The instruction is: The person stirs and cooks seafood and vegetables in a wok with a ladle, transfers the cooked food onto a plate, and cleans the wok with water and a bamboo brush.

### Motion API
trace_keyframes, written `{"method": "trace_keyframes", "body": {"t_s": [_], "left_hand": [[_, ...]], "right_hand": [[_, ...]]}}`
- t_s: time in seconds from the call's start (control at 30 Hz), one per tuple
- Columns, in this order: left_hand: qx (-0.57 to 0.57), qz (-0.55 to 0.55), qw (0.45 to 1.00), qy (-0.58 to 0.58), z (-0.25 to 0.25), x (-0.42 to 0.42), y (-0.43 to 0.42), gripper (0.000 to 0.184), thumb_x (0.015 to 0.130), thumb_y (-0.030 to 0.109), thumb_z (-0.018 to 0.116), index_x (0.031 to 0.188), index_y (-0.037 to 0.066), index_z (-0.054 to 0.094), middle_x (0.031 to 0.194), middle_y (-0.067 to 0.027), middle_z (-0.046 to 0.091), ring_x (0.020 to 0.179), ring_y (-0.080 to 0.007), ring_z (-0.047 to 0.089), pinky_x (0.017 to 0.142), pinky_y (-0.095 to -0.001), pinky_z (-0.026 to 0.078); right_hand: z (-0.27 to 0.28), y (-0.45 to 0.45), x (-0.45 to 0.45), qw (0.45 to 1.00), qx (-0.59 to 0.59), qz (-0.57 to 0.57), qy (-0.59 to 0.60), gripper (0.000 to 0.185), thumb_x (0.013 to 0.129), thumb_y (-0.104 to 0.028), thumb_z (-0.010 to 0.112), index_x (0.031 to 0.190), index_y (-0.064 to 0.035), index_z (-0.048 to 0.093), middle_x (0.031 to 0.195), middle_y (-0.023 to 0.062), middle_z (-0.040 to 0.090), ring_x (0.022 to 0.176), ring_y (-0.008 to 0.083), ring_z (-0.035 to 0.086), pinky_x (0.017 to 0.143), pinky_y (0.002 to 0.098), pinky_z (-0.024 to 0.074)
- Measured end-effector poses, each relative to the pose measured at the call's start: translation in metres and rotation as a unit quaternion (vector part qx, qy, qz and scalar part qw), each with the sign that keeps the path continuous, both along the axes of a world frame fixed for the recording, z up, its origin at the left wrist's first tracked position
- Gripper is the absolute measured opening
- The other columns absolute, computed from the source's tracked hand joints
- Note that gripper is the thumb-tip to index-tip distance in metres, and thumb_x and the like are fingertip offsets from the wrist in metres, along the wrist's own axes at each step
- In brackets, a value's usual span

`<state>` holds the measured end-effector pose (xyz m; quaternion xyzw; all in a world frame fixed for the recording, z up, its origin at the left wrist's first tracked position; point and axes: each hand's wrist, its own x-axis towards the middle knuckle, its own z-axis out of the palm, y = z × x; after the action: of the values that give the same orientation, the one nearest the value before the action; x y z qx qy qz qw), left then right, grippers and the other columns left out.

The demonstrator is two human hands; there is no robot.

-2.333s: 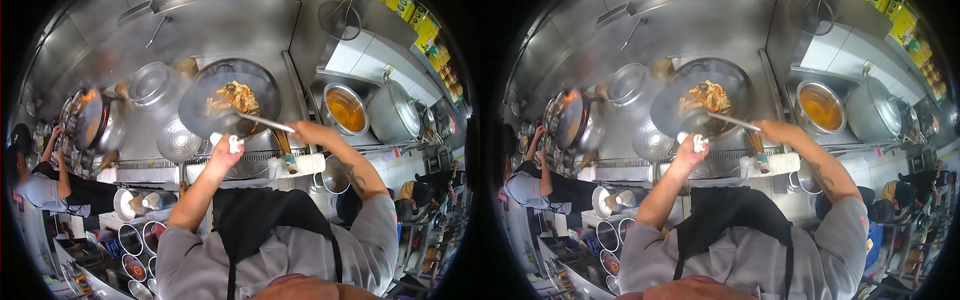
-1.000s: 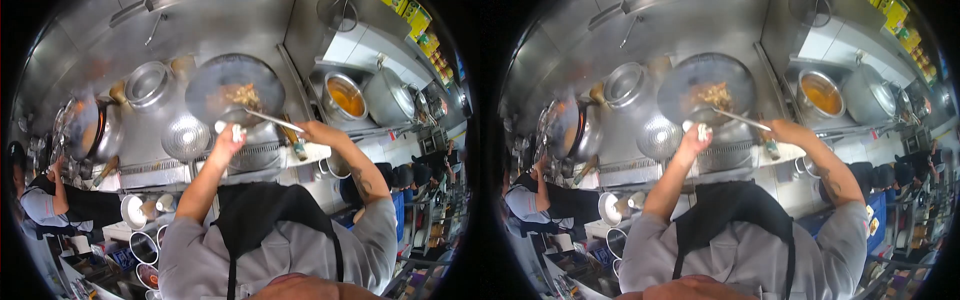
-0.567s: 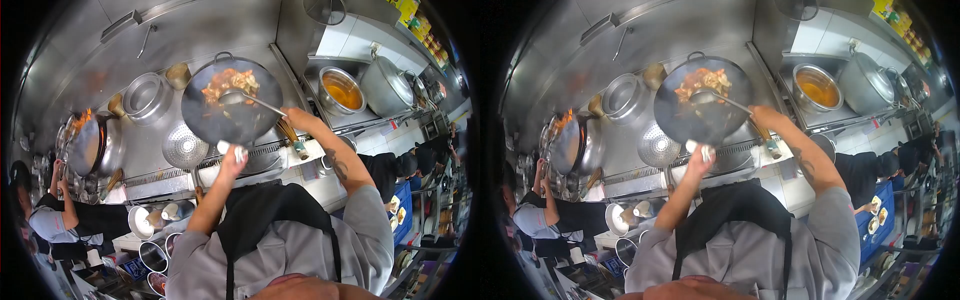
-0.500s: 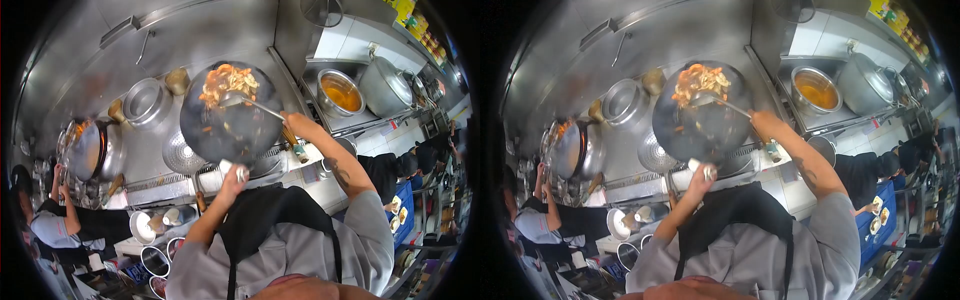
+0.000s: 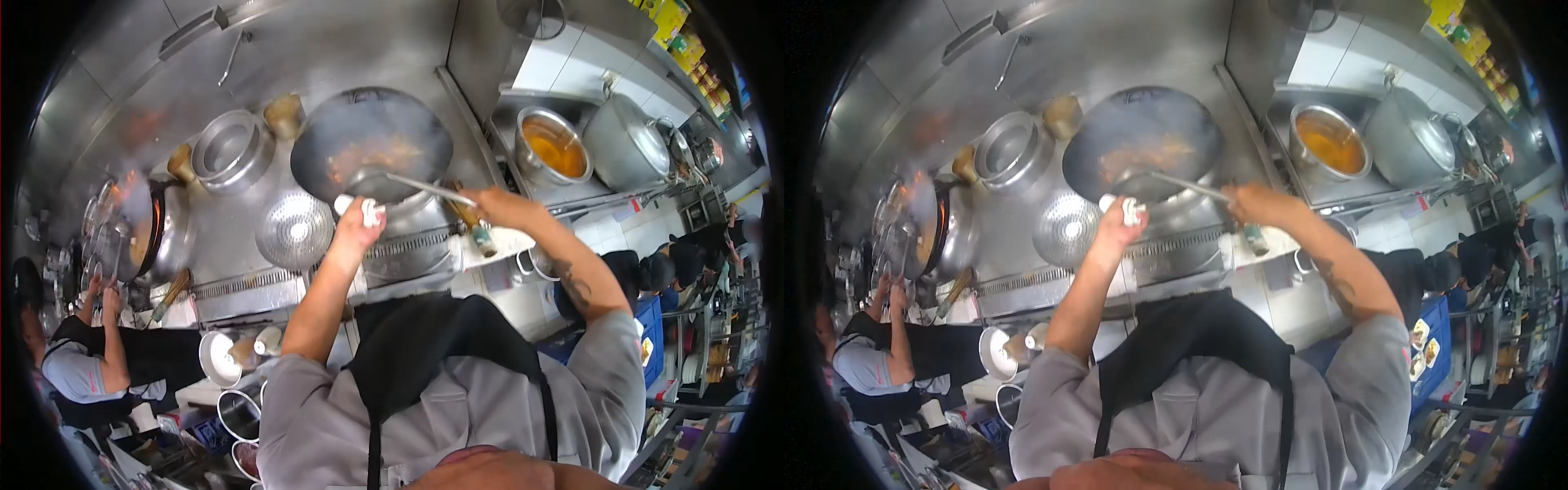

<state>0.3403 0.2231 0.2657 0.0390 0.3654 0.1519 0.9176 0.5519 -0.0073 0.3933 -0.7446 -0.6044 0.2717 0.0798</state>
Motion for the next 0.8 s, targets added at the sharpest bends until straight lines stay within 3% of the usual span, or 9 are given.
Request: {"method": "trace_keyframes", "body": {"t_s": [0.1, 0.2, 0.23, 0.33, 0.4, 0.5, 0.53, 0.6, 0.8], "left_hand": [[0.026, -0.022, 0.999, -0.025, 0.014, -0.019, -0.025, 0.004, 0.091, 0.015, 0.051, 0.089, 0.012, 0.053, 0.075, -0.004, 0.056, 0.065, -0.0208, 0.054, 0.05, -0.0301, 0.045], [-0.004, -0.015, 1.0, -0.003, 0.016, -0.012, -0.012, 0.014, 0.093, 0.02, 0.051, 0.085, 0.009, 0.054, 0.072, -0.0067, 0.055, 0.063, -0.0228, 0.055, 0.045, -0.0299, 0.044], [-0.015, 0.017, 1.0, 0.01, 0.032, -0.008, -0.012, 0.015, 0.091, 0.021, 0.054, 0.083, 0.009, 0.054, 0.07, -0.0062, 0.055, 0.059, -0.0221, 0.055, 0.044, -0.03, 0.044], [0.037, 0.008, 0.998, -0.045, -0.054, -0.013, -0.015, 0.008, 0.09, 0.018, 0.054, 0.086, 0.012, 0.054, 0.069, -0.0036, 0.055, 0.058, -0.0207, 0.054, 0.046, -0.0314, 0.044], [0.011, -0.064, 0.986, -0.155, -0.111, -0.045, -0.045, 0.013, 0.09, 0.022, 0.054, 0.082, 0.011, 0.055, 0.066, -0.0046, 0.056, 0.055, -0.0214, 0.055, 0.044, -0.0322, 0.045], [0.078, -0.074, 0.99, -0.087, -0.093, -0.07, -0.069, 0.015, 0.088, 0.021, 0.054, 0.078, 0.01, 0.055, 0.066, -0.0072, 0.058, 0.056, -0.0209, 0.057, 0.043, -0.0311, 0.045], [0.091, -0.024, 0.995, -0.043, -0.066, -0.064, -0.063, 0.012, 0.086, 0.017, 0.054, 0.077, 0.009, 0.054, 0.065, -0.0081, 0.056, 0.055, -0.0214, 0.055, 0.041, -0.0303, 0.043], [0.03, -0.013, 0.997, -0.065, -0.023, -0.055, -0.037, 0.01, 0.084, 0.013, 0.055, 0.076, 0.008, 0.052, 0.063, -0.008, 0.054, 0.053, -0.0213, 0.052, 0.04, -0.0289, 0.039], [0.033, -0.013, 0.998, -0.054, 0.005, -0.056, -0.034, 0.009, 0.082, 0.01, 0.054, 0.073, 0.008, 0.051, 0.062, -0.0063, 0.052, 0.052, -0.02, 0.048, 0.04, -0.028, 0.037]], "right_hand": [[-0.012, -0.013, 0.011, 0.994, 0.09, 0.059, 0.0, 0.039, 0.091, -0.018, 0.054, 0.127, -0.0026, 0.052, 0.1, 0.0266, 0.064, 0.095, 0.0391, 0.063, 0.084, 0.0461, 0.0487], [-0.005, 0.009, 0.014, 1.0, 0.01, -0.006, -0.028, 0.042, 0.092, -0.021, 0.055, 0.129, -0.0014, 0.051, 0.099, 0.0263, 0.064, 0.094, 0.0399, 0.063, 0.083, 0.0461, 0.0493], [-0.023, 0.022, 0.024, 0.995, 0.075, 0.01, -0.065, 0.039, 0.092, -0.022, 0.054, 0.125, -0.0014, 0.052, 0.093, 0.0249, 0.066, 0.088, 0.0414, 0.064, 0.079, 0.0477, 0.0502], [-0.048, 0.04, 0.023, 0.988, 0.064, -0.041, -0.131, 0.032, 0.091, -0.018, 0.052, 0.117, 0.0008, 0.053, 0.084, 0.0251, 0.065, 0.082, 0.0426, 0.064, 0.072, 0.0492, 0.0508], [-0.05, 0.027, 0.005, 0.967, 0.116, -0.008, -0.228, 0.028, 0.087, -0.008, 0.05, 0.112, 0.0045, 0.049, 0.078, 0.0262, 0.063, 0.073, 0.0412, 0.065, 0.065, 0.049, 0.0515], [-0.044, 0.01, -0.006, 0.961, 0.148, -0.016, -0.232, 0.032, 0.088, -0.009, 0.05, 0.117, 0.0057, 0.047, 0.078, 0.0248, 0.063, 0.071, 0.0414, 0.064, 0.065, 0.0494, 0.0519], [-0.045, 0.007, -0.008, 0.962, 0.137, -0.018, -0.234, 0.033, 0.088, -0.009, 0.05, 0.118, 0.006, 0.046, 0.079, 0.0252, 0.063, 0.072, 0.0416, 0.064, 0.066, 0.0492, 0.0522], [-0.043, -0.001, -0.016, 0.966, 0.124, -0.026, -0.226, 0.034, 0.089, -0.01, 0.049, 0.118, 0.0065, 0.046, 0.081, 0.0258, 0.063, 0.072, 0.0418, 0.064, 0.066, 0.0487, 0.0526], [-0.05, -0.026, -0.026, 0.959, 0.194, -0.107, -0.179, 0.043, 0.092, -0.012, 0.051, 0.129, 0.0087, 0.044, 0.082, 0.0274, 0.062, 0.072, 0.0441, 0.062, 0.067, 0.0474, 0.0513]]}}
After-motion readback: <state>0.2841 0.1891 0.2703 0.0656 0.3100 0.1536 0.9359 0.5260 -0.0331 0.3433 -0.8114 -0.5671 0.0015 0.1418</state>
